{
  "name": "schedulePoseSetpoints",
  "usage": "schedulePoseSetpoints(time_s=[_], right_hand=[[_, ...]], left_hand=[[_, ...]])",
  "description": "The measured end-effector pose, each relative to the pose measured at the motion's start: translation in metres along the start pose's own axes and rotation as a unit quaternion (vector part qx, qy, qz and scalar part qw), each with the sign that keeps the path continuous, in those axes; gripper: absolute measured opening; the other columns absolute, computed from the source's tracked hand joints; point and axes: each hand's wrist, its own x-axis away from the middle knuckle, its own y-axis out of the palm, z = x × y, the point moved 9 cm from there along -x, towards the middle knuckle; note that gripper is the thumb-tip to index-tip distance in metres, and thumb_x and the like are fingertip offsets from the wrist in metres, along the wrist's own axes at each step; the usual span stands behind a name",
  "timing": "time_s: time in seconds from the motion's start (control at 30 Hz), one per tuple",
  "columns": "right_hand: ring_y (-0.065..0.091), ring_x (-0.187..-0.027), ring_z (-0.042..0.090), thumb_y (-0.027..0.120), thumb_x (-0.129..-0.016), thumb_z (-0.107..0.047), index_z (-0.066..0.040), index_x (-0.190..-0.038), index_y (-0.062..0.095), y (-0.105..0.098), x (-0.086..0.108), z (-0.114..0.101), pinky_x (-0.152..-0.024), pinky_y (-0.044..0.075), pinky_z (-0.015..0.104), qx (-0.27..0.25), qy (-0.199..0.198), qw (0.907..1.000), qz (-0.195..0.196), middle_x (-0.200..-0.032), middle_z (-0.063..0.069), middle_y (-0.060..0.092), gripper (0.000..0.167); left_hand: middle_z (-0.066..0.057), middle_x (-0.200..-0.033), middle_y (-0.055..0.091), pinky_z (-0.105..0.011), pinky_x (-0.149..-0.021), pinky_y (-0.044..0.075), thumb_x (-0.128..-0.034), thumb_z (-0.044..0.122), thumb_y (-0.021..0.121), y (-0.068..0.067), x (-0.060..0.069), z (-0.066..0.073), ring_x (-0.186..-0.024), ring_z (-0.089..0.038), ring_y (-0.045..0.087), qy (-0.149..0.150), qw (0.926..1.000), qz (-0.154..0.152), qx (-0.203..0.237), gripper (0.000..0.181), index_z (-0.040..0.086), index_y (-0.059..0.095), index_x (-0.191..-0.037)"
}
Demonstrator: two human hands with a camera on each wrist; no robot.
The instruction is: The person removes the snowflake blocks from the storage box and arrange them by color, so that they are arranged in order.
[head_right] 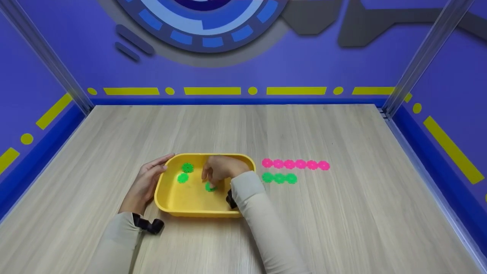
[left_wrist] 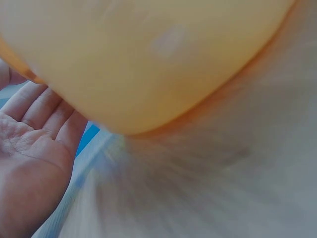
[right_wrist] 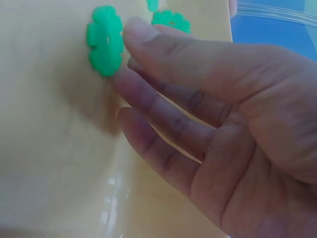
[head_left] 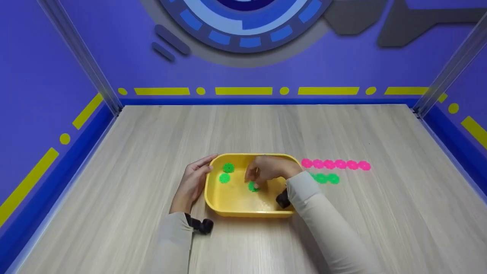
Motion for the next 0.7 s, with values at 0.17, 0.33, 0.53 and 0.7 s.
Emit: schedulePoseSetpoints(time_s=[0.17,0.33,0.53,0.7], right_hand=[[0.06,-0.083,0.011,0.077,-0.079,-0.009,-0.011,-0.1,0.074,0.0032,-0.0002,0.0014,-0.08,0.055,0.026,0.01,0.011,0.9999,-0.002,-0.094,0.002,0.072,0.021],[0.055,-0.079,0.011,0.079,-0.076,-0.007,-0.011,-0.097,0.072,0.0054,0.0004,0.0039,-0.076,0.053,0.025,-0.002,0.027,0.9996,-0.007,-0.09,0.001,0.068,0.023],[0.053,-0.078,0.011,0.081,-0.073,-0.005,-0.011,-0.093,0.07,0.0059,0.001,0.0016,-0.072,0.049,0.022,0.015,0.014,0.9998,-0.007,-0.087,0.001,0.065,0.023],[0.051,-0.076,0.011,0.081,-0.073,-0.006,-0.011,-0.091,0.068,0.007,0.0012,0.001,-0.069,0.047,0.021,0.015,0.014,0.9998,-0.008,-0.083,0.0,0.062,0.023]], left_hand=[[-0.02,-0.137,0.053,-0.024,-0.098,0.049,-0.0868,-0.007,0.047,0.0005,0.0002,0.001,-0.118,-0.015,0.056,0.005,1.0,-0.002,-0.006,0.047,-0.012,0.049,-0.133],[-0.019,-0.136,0.054,-0.025,-0.097,0.05,-0.0867,-0.007,0.048,0.0009,0.0004,0.0005,-0.116,-0.016,0.057,0.003,1.0,-0.007,0.0,0.047,-0.011,0.049,-0.133],[-0.018,-0.14,0.051,-0.029,-0.102,0.047,-0.0868,-0.006,0.047,0.0025,0.0004,0.0003,-0.125,-0.019,0.053,0.003,0.9997,-0.024,-0.003,0.047,-0.009,0.05,-0.134],[-0.019,-0.141,0.05,-0.029,-0.103,0.046,-0.0859,-0.006,0.047,0.0022,0.0,0.0,-0.127,-0.02,0.051,0.002,0.9997,-0.024,-0.006,0.048,-0.009,0.05,-0.134]])
